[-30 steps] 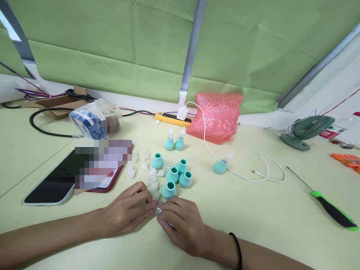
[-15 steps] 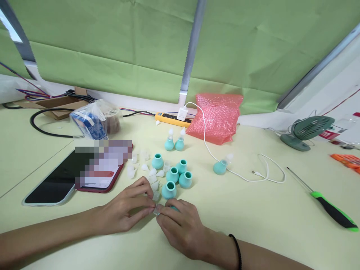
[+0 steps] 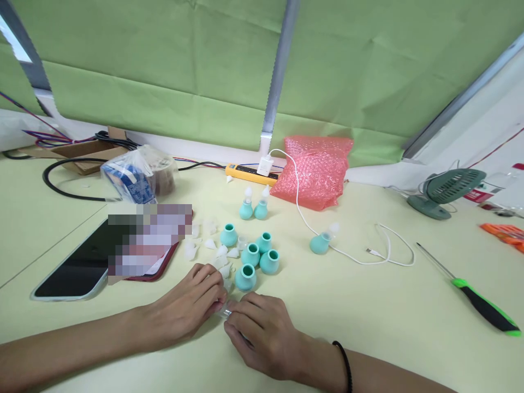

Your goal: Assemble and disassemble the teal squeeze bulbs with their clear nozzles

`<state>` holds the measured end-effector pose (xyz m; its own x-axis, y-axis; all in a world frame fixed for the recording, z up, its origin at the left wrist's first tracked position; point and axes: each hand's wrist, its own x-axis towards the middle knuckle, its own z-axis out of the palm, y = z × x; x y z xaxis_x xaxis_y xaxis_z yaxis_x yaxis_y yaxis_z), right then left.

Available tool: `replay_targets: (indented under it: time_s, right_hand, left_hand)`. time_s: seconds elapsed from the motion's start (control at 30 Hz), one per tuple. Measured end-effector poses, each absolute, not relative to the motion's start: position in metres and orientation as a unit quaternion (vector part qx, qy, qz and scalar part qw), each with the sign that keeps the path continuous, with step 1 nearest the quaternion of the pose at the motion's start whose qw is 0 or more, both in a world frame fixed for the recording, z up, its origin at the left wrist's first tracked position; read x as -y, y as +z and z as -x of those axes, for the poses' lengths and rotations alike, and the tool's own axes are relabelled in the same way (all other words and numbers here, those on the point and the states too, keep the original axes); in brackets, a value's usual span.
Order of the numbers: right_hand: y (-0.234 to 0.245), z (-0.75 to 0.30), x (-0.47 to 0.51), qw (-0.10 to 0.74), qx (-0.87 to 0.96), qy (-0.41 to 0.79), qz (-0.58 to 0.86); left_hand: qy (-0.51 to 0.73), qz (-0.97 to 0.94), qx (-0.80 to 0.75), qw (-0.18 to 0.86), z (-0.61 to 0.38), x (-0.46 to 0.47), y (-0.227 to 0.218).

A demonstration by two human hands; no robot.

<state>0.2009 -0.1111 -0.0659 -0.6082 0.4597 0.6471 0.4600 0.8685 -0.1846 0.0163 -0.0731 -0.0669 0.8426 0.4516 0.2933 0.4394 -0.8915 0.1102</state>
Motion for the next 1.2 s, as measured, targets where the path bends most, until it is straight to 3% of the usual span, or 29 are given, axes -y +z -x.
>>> replay_targets:
  time_s: [0.23, 0.6, 0.83, 0.97, 1.1, 1.2]
  right_hand:
    - [-0.065, -0.202, 0.111, 0.37, 0.888, -0.016, 0.273]
    - [-0.069, -0.203, 0.114, 0.349, 0.888, -0.023, 0.3]
    - [-0.063, -0.203, 0.114, 0.382, 0.881, -0.043, 0.275]
    - [-0.052, -0.203, 0.119, 0.391, 0.887, -0.031, 0.242]
    - [-0.047, -0.205, 0.125, 0.375, 0.907, -0.035, 0.188]
    - [-0.049, -0.205, 0.128, 0.363, 0.909, -0.016, 0.203]
  left_hand:
    - [0.286, -0.908, -0.26, 0.159, -0.015, 0.071, -0.048]
    - [0.298, -0.873, -0.376, 0.085, -0.001, 0.032, -0.064]
    - [0.352, -0.893, -0.276, 0.052, -0.005, 0.055, -0.053]
    - [0.269, -0.939, -0.216, 0.001, -0.014, 0.086, -0.047]
    - [0.141, -0.951, -0.224, 0.16, -0.019, 0.103, -0.046]
    - [0.126, -0.943, -0.196, 0.239, -0.019, 0.104, -0.049]
